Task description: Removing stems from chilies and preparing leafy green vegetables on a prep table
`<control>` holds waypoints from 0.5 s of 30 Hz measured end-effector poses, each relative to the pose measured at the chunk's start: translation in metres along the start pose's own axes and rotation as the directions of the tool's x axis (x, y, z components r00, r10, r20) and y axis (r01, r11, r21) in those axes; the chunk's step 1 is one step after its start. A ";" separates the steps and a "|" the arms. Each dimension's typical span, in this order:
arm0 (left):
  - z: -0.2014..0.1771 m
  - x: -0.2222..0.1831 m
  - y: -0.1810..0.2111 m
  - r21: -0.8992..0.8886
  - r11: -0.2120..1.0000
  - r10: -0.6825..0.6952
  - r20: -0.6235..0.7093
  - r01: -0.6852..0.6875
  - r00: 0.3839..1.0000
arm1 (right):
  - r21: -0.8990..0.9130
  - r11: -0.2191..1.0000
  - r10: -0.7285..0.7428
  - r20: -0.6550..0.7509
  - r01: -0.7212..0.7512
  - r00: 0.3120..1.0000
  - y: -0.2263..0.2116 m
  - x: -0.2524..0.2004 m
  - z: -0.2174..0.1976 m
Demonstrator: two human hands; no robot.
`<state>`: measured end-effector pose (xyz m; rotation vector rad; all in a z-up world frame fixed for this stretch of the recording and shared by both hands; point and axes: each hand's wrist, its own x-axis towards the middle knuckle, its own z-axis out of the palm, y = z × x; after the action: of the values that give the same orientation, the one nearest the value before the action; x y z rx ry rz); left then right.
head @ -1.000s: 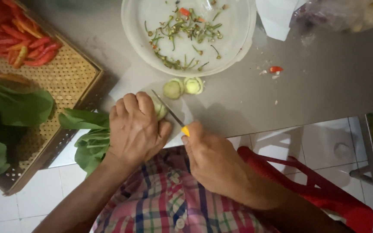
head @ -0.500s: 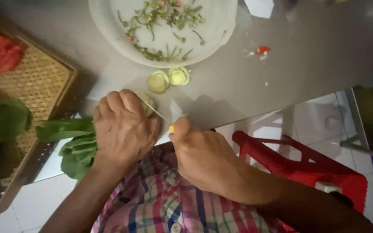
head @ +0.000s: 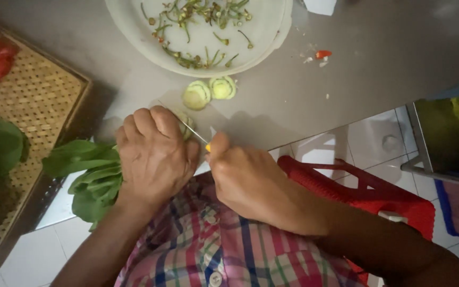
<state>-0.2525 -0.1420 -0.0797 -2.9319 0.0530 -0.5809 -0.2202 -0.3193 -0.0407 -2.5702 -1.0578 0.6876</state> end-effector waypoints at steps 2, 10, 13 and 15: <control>0.000 0.001 0.000 -0.020 1.000 -0.004 -0.023 0.003 1.000 | 0.027 0.999 -0.021 -0.013 0.021 1.000 -0.002 0.006 -0.002; 0.001 -0.002 -0.002 -0.064 0.998 -0.009 -0.011 0.009 1.000 | -0.048 0.996 0.074 0.085 -0.070 0.994 -0.007 0.020 -0.004; 0.002 -0.003 -0.003 -0.074 0.997 -0.031 0.016 0.032 0.999 | -0.092 0.994 0.067 0.040 -0.063 0.997 -0.007 0.020 0.004; 0.001 -0.004 -0.006 -0.132 0.991 -0.029 0.025 0.032 0.999 | -0.104 0.988 0.125 0.108 -0.114 0.986 -0.010 0.013 -0.002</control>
<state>-0.2557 -0.1360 -0.0816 -3.0723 0.0458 -0.5685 -0.2169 -0.3037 -0.0392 -2.7253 -0.9996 0.8414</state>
